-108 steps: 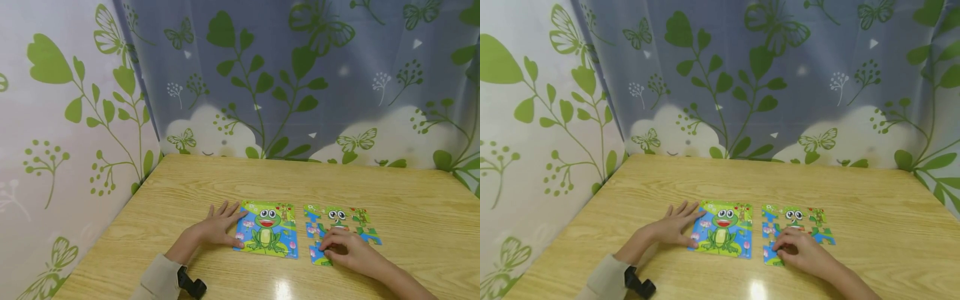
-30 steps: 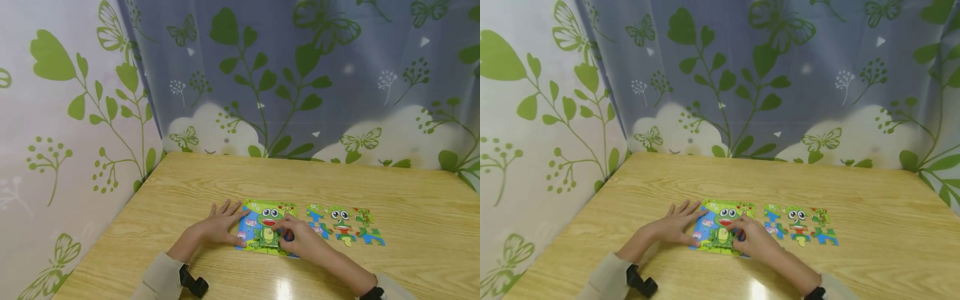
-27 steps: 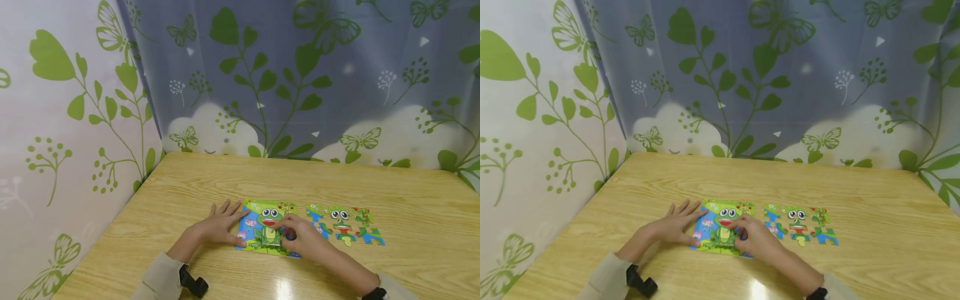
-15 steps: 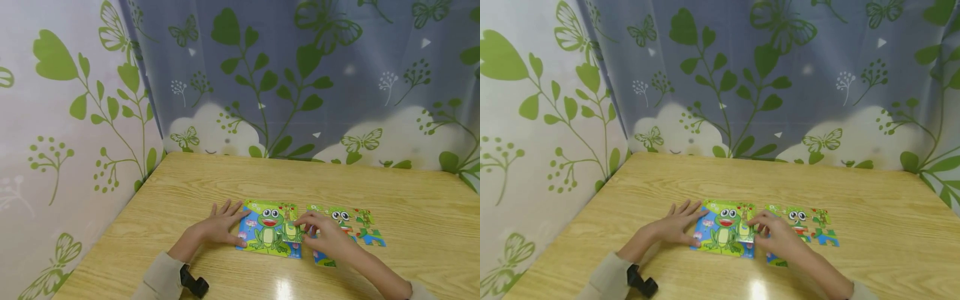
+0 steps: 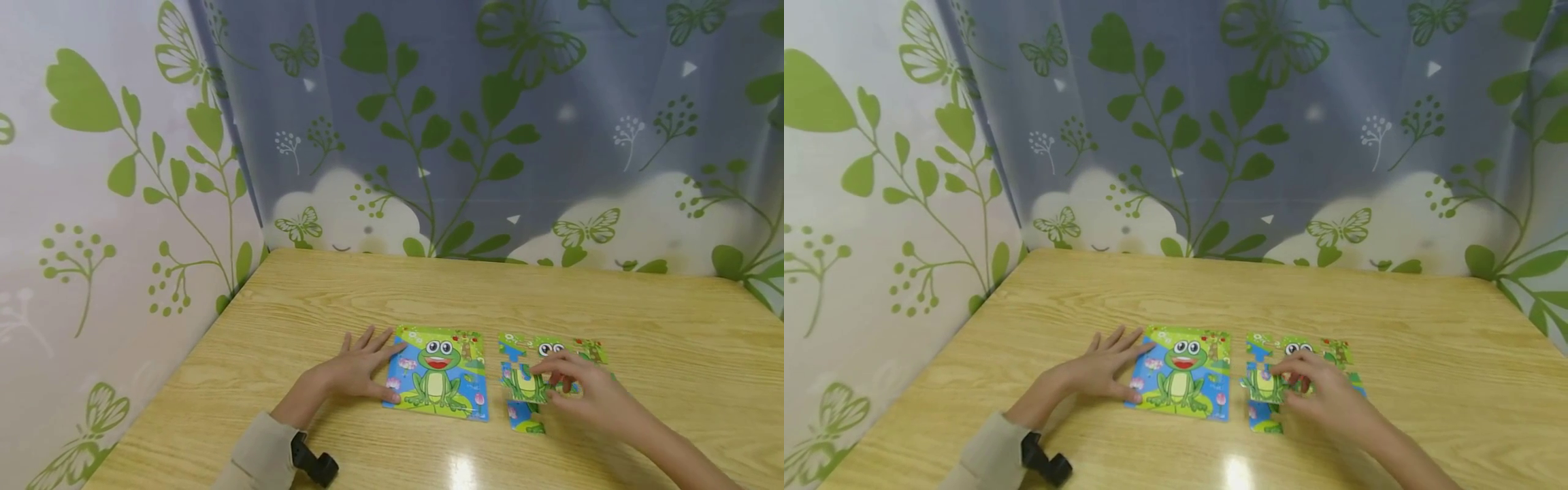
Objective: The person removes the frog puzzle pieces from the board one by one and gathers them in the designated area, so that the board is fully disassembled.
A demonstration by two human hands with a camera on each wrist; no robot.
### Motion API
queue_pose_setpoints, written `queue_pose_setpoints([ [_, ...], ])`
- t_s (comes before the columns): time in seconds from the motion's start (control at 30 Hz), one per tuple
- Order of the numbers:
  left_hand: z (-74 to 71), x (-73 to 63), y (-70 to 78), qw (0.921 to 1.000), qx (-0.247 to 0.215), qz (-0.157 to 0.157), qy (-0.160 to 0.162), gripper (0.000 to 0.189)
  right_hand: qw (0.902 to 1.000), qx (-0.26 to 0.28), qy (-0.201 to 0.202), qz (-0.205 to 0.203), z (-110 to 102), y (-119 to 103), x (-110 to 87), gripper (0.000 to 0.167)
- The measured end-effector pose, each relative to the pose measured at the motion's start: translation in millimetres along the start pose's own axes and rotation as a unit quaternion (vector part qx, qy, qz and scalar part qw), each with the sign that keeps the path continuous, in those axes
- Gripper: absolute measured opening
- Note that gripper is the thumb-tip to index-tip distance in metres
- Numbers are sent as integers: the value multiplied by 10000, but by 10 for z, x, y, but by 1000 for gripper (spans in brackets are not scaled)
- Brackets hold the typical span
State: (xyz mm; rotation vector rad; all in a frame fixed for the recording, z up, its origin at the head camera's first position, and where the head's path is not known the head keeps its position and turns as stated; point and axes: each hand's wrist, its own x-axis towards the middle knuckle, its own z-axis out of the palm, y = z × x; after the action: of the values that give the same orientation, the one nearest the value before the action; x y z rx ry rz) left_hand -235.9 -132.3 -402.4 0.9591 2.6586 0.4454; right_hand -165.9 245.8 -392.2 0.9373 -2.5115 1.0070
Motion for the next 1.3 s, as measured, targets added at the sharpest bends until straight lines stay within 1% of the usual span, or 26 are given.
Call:
queue_pose_setpoints([
  [0.13,-8,-4,5,10000,-16,8,-1,90,9999,-96,-4,44,-80,66,-109,39],
  [0.27,-13,-9,12,10000,-8,3,2,89,10000,-76,19,11,-132,148,-227,42],
  [0.4,-20,-16,26,10000,-9,-16,-10,89,9997,-88,81,-197,-169,235,-344,44],
  [0.5,-31,-23,40,10000,-31,-19,-20,89,9993,-8,38,-370,-188,290,-418,46],
  [0.6,-36,-26,46,10000,-49,-15,-12,88,9994,124,-111,-294,-202,319,-473,49],
  [0.73,-27,-22,40,10000,-39,-10,-8,88,9991,184,-333,-200,-210,345,-510,48],
  [0.9,-7,-16,22,10000,-81,3,-8,89,9971,442,-553,-297,-210,389,-534,46],
  [1.07,0,-11,10,9999,-127,-4,13,89,9956,610,-593,-382,-206,421,-552,45],
  [1.3,-4,-10,11,9999,-164,-37,-15,89,9954,614,-601,-412,-202,433,-563,44],
])
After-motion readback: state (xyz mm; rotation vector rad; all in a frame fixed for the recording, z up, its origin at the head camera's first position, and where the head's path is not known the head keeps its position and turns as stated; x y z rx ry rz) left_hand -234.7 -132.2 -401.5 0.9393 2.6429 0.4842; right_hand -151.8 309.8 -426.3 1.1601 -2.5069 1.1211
